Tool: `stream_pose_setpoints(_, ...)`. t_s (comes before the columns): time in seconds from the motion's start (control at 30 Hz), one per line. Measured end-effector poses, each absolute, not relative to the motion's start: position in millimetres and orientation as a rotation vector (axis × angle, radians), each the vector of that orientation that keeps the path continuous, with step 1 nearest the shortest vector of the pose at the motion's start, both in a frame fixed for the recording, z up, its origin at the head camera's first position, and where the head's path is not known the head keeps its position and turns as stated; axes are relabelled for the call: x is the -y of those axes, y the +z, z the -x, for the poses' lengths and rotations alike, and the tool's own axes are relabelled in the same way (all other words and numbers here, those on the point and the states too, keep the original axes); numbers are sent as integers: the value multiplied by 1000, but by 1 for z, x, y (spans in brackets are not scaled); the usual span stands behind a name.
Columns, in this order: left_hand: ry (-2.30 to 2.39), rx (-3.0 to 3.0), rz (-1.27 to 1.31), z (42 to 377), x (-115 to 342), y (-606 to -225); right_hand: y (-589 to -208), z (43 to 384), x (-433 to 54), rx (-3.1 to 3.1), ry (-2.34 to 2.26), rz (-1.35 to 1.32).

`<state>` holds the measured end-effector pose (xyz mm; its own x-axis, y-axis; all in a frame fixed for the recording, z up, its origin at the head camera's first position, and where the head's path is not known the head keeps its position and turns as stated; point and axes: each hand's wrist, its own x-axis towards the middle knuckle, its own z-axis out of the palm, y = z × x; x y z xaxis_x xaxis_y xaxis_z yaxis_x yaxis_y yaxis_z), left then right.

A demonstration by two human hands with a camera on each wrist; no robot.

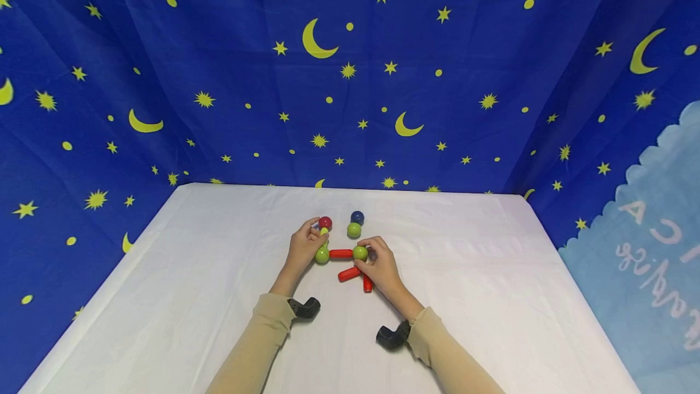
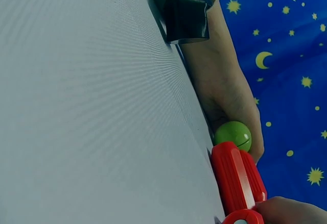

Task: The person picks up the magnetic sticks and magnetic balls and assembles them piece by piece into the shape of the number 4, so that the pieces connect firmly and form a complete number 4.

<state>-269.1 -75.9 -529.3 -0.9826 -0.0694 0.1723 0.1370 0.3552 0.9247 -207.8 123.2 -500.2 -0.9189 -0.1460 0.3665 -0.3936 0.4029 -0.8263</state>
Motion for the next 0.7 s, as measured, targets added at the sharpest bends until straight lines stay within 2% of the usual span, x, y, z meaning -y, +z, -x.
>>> stream_pose_setpoints(0.17,-1686,2438,43,270,76,-529,-522,220,-128,2417,1515,-496)
stream_pose_setpoints(0.7,-1710,2455,44,270,76,-530,-525,220,-131,2534,1456,-474)
